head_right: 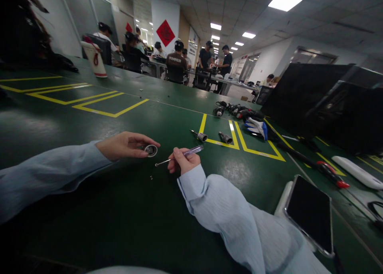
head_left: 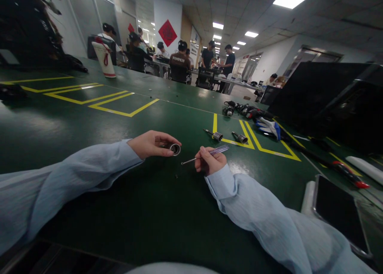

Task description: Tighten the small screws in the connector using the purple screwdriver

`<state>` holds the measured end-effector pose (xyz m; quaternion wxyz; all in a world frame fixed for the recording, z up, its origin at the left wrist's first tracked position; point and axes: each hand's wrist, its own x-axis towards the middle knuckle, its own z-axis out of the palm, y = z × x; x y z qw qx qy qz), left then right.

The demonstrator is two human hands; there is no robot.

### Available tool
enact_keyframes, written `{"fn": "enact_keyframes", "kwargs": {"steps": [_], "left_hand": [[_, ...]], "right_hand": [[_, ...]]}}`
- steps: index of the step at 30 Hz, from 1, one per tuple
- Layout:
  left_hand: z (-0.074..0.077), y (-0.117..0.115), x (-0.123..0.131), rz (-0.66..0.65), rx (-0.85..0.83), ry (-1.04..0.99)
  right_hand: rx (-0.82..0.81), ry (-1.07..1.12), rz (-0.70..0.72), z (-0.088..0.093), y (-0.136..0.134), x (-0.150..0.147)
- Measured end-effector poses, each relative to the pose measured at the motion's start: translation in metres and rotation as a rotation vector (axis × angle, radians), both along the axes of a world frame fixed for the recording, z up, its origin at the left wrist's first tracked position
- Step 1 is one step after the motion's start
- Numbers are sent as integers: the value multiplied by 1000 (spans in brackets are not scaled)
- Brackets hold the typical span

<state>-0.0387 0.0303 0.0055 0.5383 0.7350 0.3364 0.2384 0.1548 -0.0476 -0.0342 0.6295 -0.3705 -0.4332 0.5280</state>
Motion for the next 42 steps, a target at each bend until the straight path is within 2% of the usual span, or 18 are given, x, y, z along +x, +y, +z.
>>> {"fn": "enact_keyframes", "kwargs": {"steps": [5, 12, 18, 26, 42], "left_hand": [[5, -9, 4, 79, -129, -68], [12, -23, 10, 87, -132, -101], [12, -31, 12, 146, -15, -65], [12, -35, 17, 246, 158, 5], [10, -36, 15, 238, 269, 30]], "right_hand": [[212, -49, -31, 5, -4, -7], [319, -307, -111, 3, -3, -17], [450, -585, -155, 8, -8, -16], [568, -724, -134, 14, -10, -17], [690, -870, -162, 19, -15, -17]]}}
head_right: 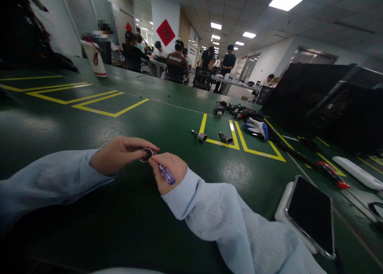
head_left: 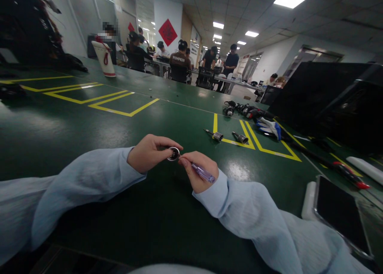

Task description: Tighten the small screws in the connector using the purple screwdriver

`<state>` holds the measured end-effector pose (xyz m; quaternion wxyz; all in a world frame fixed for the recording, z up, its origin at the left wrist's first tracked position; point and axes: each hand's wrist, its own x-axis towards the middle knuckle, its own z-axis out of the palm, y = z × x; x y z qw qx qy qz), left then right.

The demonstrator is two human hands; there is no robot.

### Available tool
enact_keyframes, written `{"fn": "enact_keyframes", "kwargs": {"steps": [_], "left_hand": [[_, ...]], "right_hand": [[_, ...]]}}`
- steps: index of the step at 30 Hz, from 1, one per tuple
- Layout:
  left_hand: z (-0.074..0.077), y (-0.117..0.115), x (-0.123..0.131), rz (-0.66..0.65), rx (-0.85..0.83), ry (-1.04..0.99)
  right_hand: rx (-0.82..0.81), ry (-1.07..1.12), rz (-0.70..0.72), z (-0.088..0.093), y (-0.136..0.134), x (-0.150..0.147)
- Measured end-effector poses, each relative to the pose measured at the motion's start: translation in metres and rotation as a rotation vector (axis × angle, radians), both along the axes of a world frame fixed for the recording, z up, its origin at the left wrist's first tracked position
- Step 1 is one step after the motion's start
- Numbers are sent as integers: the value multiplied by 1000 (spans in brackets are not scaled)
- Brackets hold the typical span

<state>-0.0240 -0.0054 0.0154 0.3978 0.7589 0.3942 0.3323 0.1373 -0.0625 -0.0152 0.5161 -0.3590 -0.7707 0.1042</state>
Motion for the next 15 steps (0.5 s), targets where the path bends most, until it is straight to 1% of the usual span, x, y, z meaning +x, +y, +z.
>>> {"fn": "enact_keyframes", "kwargs": {"steps": [6, 8, 10, 13, 15], "left_hand": [[0, 0, 0, 2, 0, -1], [1, 1, 0, 1, -18, -1], [1, 2, 0, 10, -30, 2], [1, 3, 0, 30, -59, -1], [1, 3, -1, 32, -75, -9]], "right_hand": [[-11, -10, 34, -3, 1, -1], [-48, 20, 37, -2, -1, -1], [-166, 155, 27, -1, -1, -1], [-479, 505, 11, -1, 3, 2], [-673, 672, 3, -4, 9, 4]]}}
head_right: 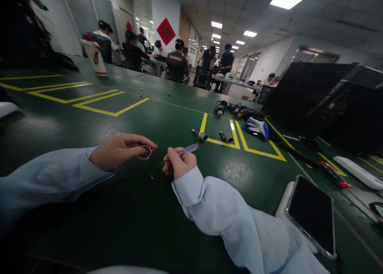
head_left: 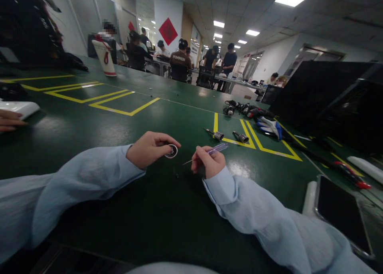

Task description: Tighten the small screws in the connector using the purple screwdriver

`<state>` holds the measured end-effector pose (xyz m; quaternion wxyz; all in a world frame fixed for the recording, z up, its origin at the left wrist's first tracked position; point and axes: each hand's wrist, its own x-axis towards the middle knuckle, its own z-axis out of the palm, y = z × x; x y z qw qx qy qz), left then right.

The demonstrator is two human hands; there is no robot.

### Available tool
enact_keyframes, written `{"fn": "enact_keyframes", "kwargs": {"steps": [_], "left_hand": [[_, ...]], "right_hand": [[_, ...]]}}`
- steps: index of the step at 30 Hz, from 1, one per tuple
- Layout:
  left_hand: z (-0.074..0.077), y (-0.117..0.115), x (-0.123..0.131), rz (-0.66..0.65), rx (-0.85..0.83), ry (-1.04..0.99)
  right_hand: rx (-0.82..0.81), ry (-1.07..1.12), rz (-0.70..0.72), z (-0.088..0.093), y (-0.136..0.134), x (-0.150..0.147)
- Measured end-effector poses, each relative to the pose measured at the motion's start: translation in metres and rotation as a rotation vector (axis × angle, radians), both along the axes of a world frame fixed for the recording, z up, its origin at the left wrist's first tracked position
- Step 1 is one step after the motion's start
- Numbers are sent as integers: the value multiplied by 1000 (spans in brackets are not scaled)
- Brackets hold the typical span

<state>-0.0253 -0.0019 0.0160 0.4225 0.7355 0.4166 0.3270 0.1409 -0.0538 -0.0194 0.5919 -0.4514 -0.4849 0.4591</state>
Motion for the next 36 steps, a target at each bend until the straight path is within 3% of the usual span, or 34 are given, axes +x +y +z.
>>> {"fn": "enact_keyframes", "kwargs": {"steps": [3, 6, 28, 36], "left_hand": [[-1, 1, -2, -18, 23, 18], [-2, 2, -3, -25, 56, 41], [-1, 1, -3, -22, 65, 40], [-1, 0, -2, -10, 0, -20]], "right_hand": [[-145, 59, 35, -6, 7, 1], [-177, 16, 87, -11, 9, -2], [-120, -137, 202, -11, -3, -7], [-81, -352, 190, -10, -5, -5]]}}
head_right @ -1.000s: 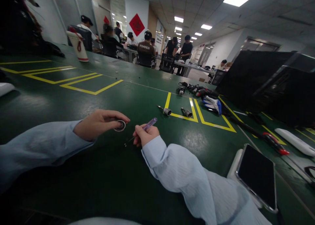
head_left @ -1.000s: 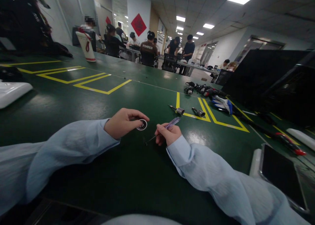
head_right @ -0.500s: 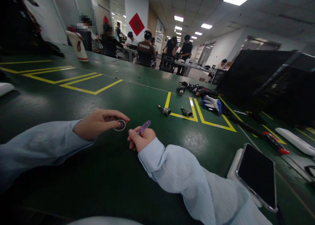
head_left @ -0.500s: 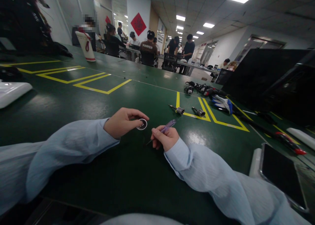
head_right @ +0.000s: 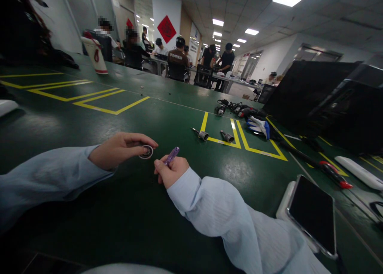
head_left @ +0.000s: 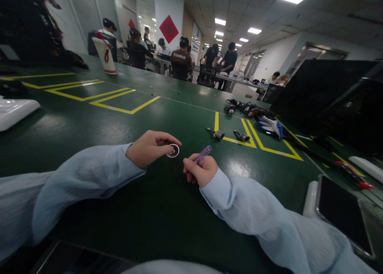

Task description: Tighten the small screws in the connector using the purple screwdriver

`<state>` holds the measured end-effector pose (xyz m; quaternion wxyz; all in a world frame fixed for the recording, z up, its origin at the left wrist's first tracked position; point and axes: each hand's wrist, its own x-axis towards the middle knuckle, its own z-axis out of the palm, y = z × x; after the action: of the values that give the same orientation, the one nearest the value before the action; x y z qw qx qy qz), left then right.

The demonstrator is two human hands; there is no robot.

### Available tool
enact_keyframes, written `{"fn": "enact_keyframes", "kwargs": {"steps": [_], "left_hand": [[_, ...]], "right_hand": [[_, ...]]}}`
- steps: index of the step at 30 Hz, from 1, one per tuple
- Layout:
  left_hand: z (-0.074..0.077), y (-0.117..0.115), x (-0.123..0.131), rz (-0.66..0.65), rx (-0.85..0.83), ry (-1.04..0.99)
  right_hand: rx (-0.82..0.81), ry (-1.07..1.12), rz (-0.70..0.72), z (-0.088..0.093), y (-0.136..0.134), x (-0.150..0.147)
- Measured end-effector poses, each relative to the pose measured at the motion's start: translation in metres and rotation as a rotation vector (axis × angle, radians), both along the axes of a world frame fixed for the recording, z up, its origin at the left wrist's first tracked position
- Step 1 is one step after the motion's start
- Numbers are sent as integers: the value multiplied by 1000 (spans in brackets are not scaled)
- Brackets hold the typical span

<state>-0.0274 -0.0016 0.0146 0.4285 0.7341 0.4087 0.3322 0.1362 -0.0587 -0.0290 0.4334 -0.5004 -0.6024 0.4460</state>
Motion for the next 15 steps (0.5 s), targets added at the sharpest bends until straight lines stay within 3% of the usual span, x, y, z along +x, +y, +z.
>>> {"fn": "enact_keyframes", "kwargs": {"steps": [3, 5, 11, 15], "left_hand": [[1, 0, 1, 16, -93, -43], [3, -1, 2, 30, -195, -97], [5, -1, 3, 47, -427, -324], [4, -1, 2, 20, -457, -348]], "right_hand": [[36, -114, -20, 0, -1, 0], [12, -76, -19, -1, 0, 0], [-172, 481, 68, 0, 7, 7], [19, 687, 96, 8, 8, 11]]}}
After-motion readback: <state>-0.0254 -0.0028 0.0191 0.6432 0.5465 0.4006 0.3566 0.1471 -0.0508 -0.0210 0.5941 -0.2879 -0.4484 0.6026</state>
